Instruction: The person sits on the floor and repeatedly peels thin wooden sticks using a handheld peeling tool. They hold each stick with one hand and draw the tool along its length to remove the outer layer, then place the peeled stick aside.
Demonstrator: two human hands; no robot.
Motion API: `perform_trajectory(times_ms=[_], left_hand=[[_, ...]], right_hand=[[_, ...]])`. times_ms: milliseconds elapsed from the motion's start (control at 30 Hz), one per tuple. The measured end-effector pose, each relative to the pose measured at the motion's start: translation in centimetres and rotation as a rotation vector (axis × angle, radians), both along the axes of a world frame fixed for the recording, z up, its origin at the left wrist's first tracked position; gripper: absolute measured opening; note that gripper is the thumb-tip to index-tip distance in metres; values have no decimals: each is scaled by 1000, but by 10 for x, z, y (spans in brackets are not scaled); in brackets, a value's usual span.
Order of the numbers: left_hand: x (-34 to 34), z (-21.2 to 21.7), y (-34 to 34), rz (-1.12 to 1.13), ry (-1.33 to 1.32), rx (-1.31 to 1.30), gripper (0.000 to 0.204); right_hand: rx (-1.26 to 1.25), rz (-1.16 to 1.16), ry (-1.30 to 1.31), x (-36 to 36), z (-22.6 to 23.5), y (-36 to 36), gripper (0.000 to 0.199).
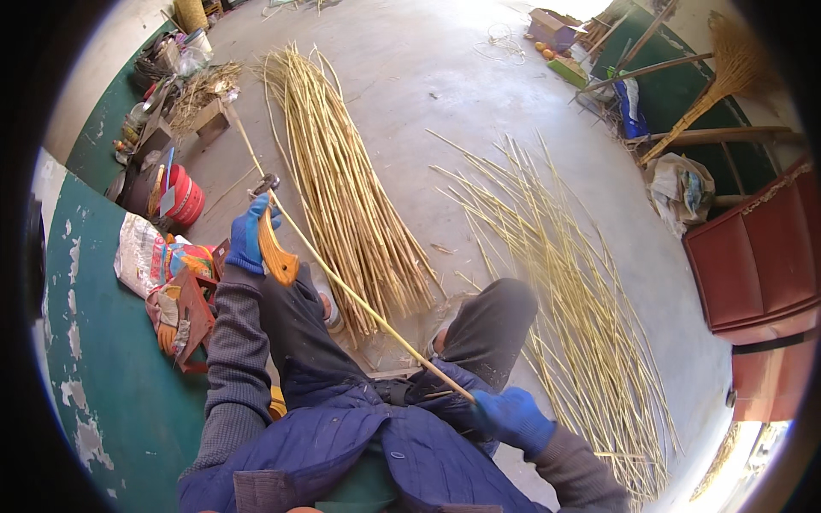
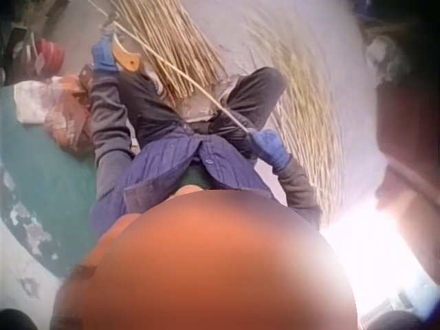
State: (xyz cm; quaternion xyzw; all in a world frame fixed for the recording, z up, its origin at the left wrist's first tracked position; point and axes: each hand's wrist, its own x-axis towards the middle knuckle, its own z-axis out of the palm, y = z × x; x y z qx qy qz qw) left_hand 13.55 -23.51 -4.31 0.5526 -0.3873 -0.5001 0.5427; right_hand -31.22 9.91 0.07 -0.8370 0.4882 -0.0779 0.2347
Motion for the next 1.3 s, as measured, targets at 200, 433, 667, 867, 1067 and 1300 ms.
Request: perform_trajectory(times_ms=[200,433,667,867,1067,1300], left_hand=[[-32,14,24,-140,-77,-13,58],[-135,15,88,-339,108,162,50],[-65,-11,48,-135,50,96,50],[150,-25,-30,149,-72,28,57],[272,21,-49,249,-226,-37,57],[177,20,-30,56,-256,26,53]], right_hand=[[202,-216,-202,-12,15,-3,47],[340,-302,-579,80,-23,-158,36],[-177,-69,-273,86,-35,-122,11],[-8,56,73,-56,-7,14,16],[-314,-254,358,-172,8,80,14],[-352,-493,496,-214,-27,77,19]])
